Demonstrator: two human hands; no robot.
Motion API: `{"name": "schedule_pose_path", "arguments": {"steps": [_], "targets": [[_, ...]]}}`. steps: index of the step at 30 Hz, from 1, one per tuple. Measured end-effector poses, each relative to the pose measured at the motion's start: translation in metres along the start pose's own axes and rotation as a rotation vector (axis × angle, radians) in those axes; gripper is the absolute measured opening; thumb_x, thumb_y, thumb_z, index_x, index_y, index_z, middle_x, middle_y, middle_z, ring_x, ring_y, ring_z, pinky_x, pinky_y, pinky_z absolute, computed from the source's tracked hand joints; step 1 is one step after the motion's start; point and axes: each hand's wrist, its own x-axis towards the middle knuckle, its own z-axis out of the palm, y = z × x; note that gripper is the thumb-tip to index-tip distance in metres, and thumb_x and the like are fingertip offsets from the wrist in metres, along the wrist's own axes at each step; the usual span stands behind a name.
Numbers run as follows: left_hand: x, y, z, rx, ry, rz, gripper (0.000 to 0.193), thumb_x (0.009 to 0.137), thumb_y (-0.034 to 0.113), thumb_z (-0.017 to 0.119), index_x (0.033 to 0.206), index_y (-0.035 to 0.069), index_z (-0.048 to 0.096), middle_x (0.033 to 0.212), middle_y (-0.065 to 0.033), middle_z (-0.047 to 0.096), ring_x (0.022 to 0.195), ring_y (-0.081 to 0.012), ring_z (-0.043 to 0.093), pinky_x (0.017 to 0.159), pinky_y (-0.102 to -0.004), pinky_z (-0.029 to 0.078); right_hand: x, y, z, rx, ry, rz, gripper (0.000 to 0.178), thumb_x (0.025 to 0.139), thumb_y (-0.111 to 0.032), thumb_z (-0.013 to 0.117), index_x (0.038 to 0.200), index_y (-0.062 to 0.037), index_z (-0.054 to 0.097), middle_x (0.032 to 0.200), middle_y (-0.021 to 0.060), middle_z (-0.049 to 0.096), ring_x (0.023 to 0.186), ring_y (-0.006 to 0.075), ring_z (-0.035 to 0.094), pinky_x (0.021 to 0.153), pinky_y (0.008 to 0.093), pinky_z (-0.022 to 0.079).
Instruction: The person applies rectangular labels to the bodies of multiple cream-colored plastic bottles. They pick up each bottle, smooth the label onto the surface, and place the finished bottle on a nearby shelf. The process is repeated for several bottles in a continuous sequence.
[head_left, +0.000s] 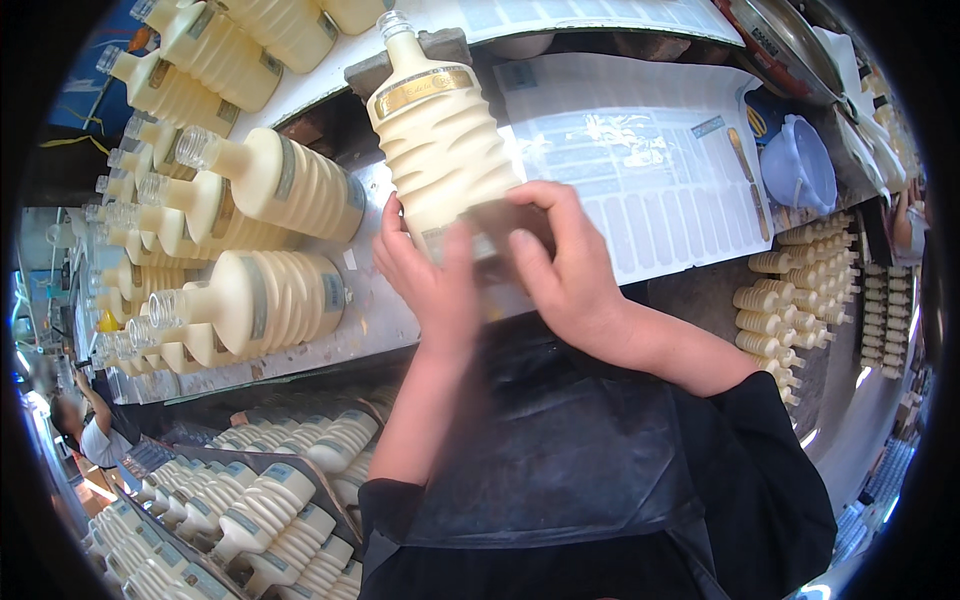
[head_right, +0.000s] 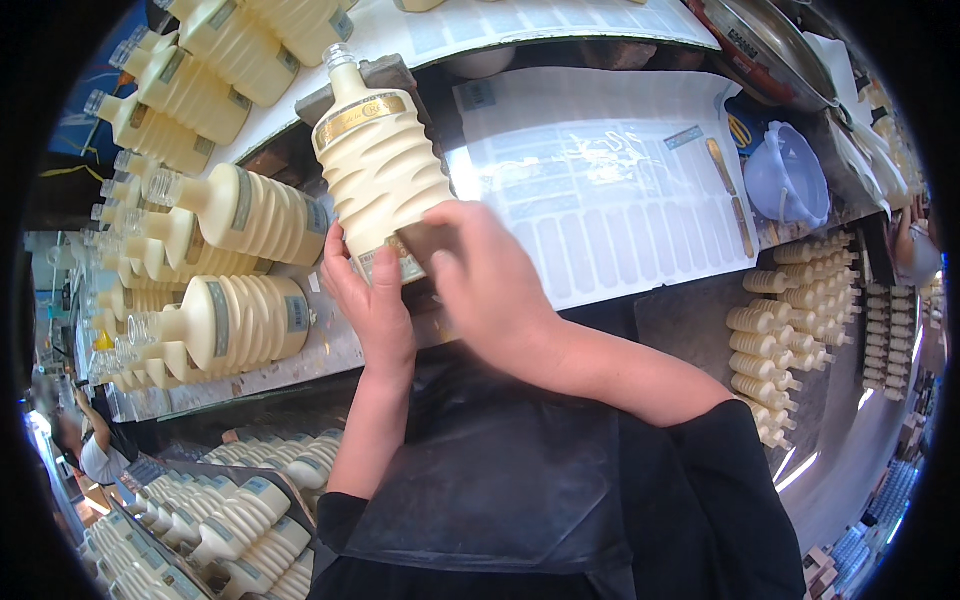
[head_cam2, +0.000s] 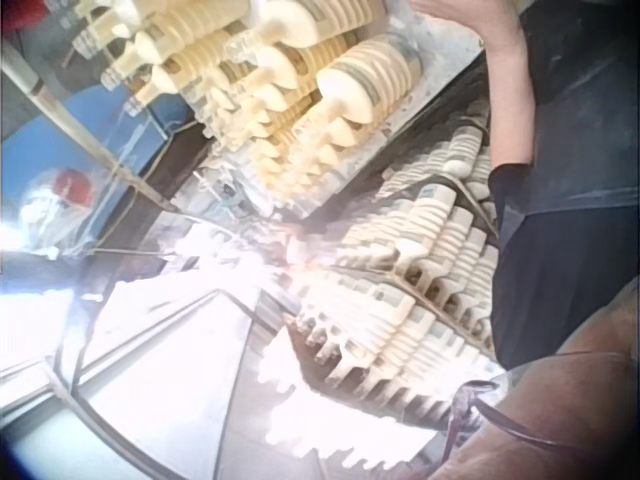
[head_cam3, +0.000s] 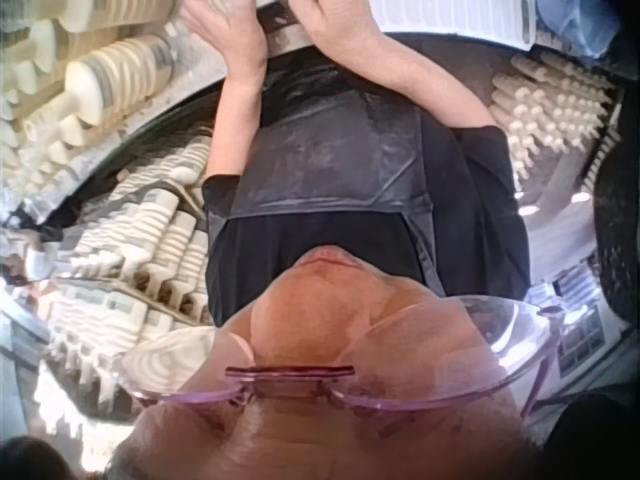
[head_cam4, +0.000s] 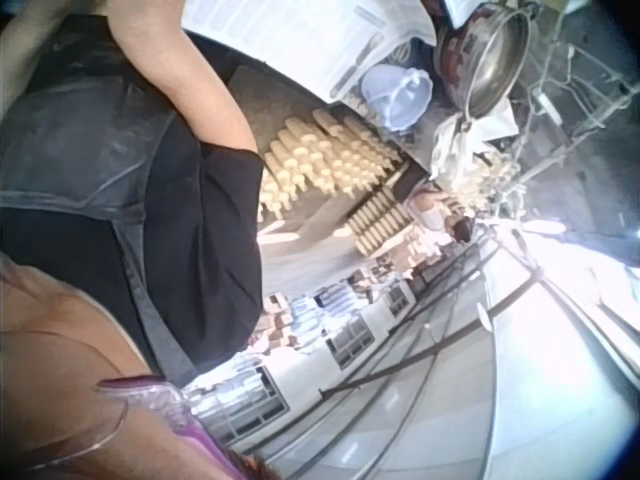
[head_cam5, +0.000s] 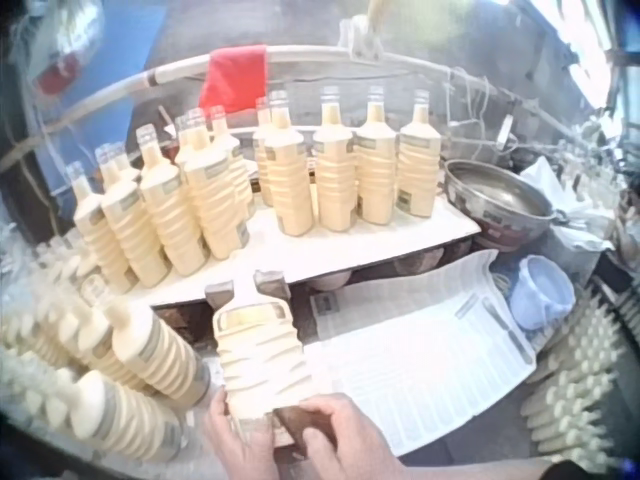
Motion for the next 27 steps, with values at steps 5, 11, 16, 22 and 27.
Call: {"name": "schedule_pose_path", "arguments": {"steps": [5, 11, 16, 22, 27], "targets": [[0.000, -0.010, 0.007, -0.236, 0.013, 0.004, 0.065, 0.101, 0.036, 0.051, 0.148, -0.007, 0.038, 0.133, -0.0202, 0.045, 0.128, -0.0339, 0.042, 0.114, -0.0464, 0.029, 0.000, 0.052, -0.005, 0.138, 0.137, 0.078, 0.034, 0.098, -0.006, 0.053, 0.131, 0.0004, 0.048, 0.121, 0.0146, 0.058, 0.114, 0.0244, 0.057, 0.101, 0.0360, 0.045], [-0.001, -0.014, 0.007, -0.465, 0.007, -0.066, 0.062, 0.104, 0.034, 0.048, 0.149, -0.006, 0.036, 0.139, -0.0199, 0.042, 0.132, -0.0307, 0.042, 0.115, -0.0440, 0.030, 0.011, 0.032, -0.016, 0.218, 0.071, 0.122, 0.032, 0.098, -0.003, 0.055, 0.129, 0.0007, 0.050, 0.122, 0.0106, 0.057, 0.115, 0.0177, 0.056, 0.102, 0.0336, 0.046], [0.000, -0.001, 0.006, -0.144, 0.003, -0.026, 0.066, 0.099, 0.035, 0.056, 0.147, -0.007, 0.038, 0.135, -0.0213, 0.044, 0.129, -0.0339, 0.041, 0.114, -0.0469, 0.030, 0.011, -0.002, 0.001, -0.122, -0.044, -0.243, 0.030, 0.097, -0.001, 0.053, 0.126, -0.0024, 0.054, 0.113, 0.0141, 0.061, 0.102, 0.0246, 0.063, 0.089, 0.0390, 0.052], [0.000, -0.003, 0.006, -0.245, 0.012, -0.053, 0.065, 0.100, 0.034, 0.054, 0.147, -0.008, 0.039, 0.132, -0.0204, 0.045, 0.127, -0.0332, 0.043, 0.113, -0.0461, 0.031, 0.005, 0.024, -0.010, -0.056, 0.074, 0.016, 0.030, 0.098, -0.002, 0.051, 0.127, -0.0004, 0.053, 0.117, 0.0150, 0.061, 0.106, 0.0257, 0.062, 0.097, 0.0371, 0.048], [-0.002, -0.010, 0.009, -0.333, 0.021, -0.062, 0.057, 0.105, 0.029, 0.047, 0.147, -0.009, 0.038, 0.132, -0.0182, 0.045, 0.126, -0.0301, 0.045, 0.113, -0.0423, 0.032, 0.004, 0.042, -0.008, 0.057, 0.111, 0.021, 0.031, 0.097, -0.004, 0.051, 0.127, 0.0009, 0.052, 0.122, 0.0179, 0.060, 0.116, 0.0325, 0.059, 0.102, 0.0395, 0.045]]}}
